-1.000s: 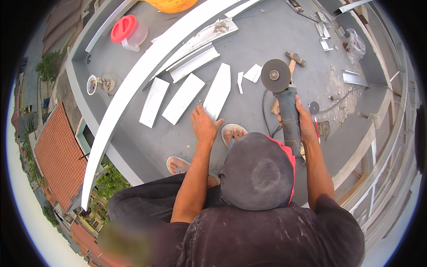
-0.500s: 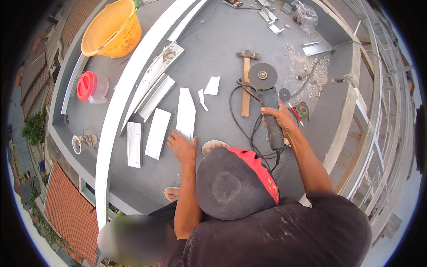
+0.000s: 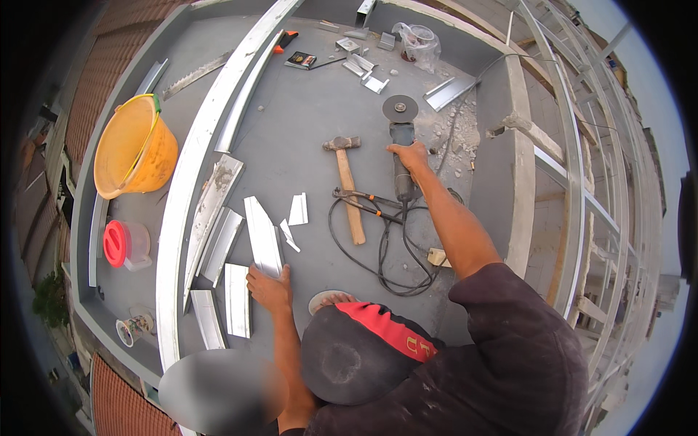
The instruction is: The person sits on a rooftop and uses an angle grinder to cut several pieces of white metal trim. They measure and mark the trim with a tape measure and pen before cutting, then place the cut pieces aside.
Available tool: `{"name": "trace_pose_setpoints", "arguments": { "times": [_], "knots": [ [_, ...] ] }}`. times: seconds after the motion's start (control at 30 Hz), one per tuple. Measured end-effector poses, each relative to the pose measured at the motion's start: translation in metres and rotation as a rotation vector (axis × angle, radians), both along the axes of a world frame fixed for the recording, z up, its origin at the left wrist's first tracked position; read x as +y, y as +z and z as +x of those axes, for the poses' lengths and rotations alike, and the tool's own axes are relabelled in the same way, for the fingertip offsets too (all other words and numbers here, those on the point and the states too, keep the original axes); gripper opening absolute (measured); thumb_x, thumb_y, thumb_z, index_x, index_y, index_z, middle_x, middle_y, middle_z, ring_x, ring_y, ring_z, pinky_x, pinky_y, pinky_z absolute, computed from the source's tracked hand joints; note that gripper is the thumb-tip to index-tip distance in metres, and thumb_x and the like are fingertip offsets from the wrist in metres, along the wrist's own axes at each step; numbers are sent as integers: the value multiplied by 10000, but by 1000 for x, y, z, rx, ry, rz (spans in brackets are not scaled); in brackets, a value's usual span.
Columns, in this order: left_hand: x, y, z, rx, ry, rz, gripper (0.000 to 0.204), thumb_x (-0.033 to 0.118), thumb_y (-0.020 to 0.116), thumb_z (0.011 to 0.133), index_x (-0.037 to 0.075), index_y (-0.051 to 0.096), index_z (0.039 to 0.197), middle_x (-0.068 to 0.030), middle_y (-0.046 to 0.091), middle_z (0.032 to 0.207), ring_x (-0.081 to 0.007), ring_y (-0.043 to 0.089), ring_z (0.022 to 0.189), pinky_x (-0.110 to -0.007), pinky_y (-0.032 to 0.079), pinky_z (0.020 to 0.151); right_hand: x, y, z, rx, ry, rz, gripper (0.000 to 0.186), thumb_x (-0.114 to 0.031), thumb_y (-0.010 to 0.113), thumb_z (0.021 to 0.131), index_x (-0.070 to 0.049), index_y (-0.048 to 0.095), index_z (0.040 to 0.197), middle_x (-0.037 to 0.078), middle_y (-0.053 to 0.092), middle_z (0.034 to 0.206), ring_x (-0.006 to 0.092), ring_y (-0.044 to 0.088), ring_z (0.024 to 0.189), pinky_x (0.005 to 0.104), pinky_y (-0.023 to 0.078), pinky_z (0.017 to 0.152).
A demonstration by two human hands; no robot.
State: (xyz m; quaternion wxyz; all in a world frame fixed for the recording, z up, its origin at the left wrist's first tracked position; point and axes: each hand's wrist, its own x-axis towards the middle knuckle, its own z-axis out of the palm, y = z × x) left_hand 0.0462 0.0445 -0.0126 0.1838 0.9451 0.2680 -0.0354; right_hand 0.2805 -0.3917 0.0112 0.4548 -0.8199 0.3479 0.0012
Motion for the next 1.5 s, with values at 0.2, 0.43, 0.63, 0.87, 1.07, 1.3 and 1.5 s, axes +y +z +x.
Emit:
{"name": "trace_pose_setpoints", "arguments": {
  "times": [0.2,0.43,0.63,0.87,1.07,1.3,1.5],
  "knots": [
    [7,9,-3,1,-9,30,954,412,1000,750,-28,538,1459,-232,610,1390,-451,571,1319,-567,498,1063,10,-16,27,23,-23,101,600,-257,918,726,60,739,1204,160,773,1013,263,759,797,426,625,680],
    [-1,4,1,-39,-10,48,961,442,978,770,-39,536,1474,-246,598,1378,-456,562,1309,-566,494,1064,-12,-37,30,112,65,-16,662,-293,923,730,85,727,1236,216,786,1091,307,785,902,446,629,762],
    [-2,6,3,31,22,80,950,469,955,792,-47,535,1469,-234,585,1351,-445,562,1295,-562,491,1080,-4,-19,19,122,159,-233,731,-405,936,755,115,737,1228,315,775,1187,441,767,1089,470,597,968],
    [-12,2,10,82,0,78,953,471,943,804,-60,523,1474,-250,581,1345,-456,554,1292,-560,488,1078,-50,-37,2,68,226,-114,891,-459,943,806,81,659,1454,279,767,1269,356,759,1158,439,602,970],
    [-9,5,8,81,4,101,944,461,930,816,-58,519,1489,-261,584,1349,-464,552,1306,-565,481,1086,-157,-28,47,-18,65,-40,633,-211,782,985,-42,603,1569,241,746,1329,241,733,1185,395,622,892],
    [31,20,11,95,18,-280,919,463,932,820,-145,570,1406,-353,661,1325,-488,649,1242,-527,499,1104,-192,-36,167,259,184,-52,621,-278,712,1056,-185,538,1645,167,523,1668,370,568,1472,545,582,1115],
    [47,46,26,161,126,-468,966,438,964,785,-109,514,1442,-305,693,1287,-427,687,1192,-494,544,1016,-259,-50,156,443,307,-986,432,-491,685,1027,-246,799,1365,128,755,1404,374,707,1298,503,560,1110]
  ]
}}
